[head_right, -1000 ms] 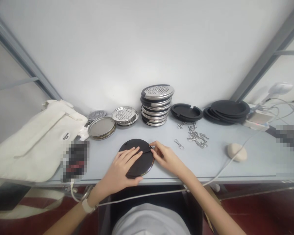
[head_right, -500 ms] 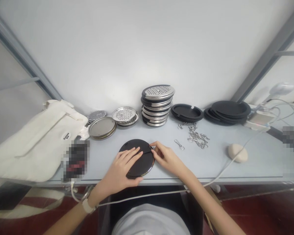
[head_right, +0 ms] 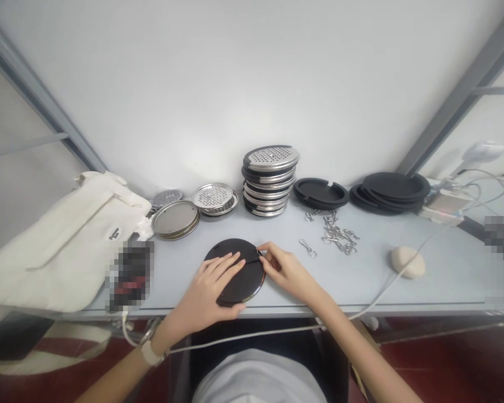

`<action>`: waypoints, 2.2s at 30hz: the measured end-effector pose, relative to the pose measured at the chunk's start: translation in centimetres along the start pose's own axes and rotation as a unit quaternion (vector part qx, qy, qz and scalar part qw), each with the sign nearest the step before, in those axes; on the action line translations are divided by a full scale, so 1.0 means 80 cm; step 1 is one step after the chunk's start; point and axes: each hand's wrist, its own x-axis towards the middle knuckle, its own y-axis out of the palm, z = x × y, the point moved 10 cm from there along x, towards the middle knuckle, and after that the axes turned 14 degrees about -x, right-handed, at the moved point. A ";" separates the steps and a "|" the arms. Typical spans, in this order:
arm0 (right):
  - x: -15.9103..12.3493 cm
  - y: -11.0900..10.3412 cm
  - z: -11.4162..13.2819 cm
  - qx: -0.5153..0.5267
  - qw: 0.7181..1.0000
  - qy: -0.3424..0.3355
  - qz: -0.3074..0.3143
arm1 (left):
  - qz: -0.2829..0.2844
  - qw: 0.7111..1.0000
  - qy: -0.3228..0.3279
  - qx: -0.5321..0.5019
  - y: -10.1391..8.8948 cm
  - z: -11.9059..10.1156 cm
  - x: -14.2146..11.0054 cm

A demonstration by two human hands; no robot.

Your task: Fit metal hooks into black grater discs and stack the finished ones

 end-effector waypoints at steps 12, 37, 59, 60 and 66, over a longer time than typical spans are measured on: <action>0.001 0.001 -0.002 -0.011 1.000 0.002 0.000 | 0.007 1.000 -0.001 0.004 0.001 0.001 0.000; -0.001 0.001 -0.003 0.000 1.000 0.003 -0.003 | 0.000 1.000 0.003 0.001 -0.001 0.000 0.000; 0.000 0.000 -0.002 -0.007 1.000 0.004 -0.001 | 0.006 1.000 0.000 -0.005 0.001 0.000 0.000; 0.000 0.000 -0.002 -0.007 1.000 0.005 0.001 | 0.005 1.000 -0.001 -0.005 0.001 0.001 0.000; 0.000 0.003 -0.005 -0.004 1.000 0.007 0.010 | 0.002 1.000 0.000 -0.001 0.001 0.000 0.000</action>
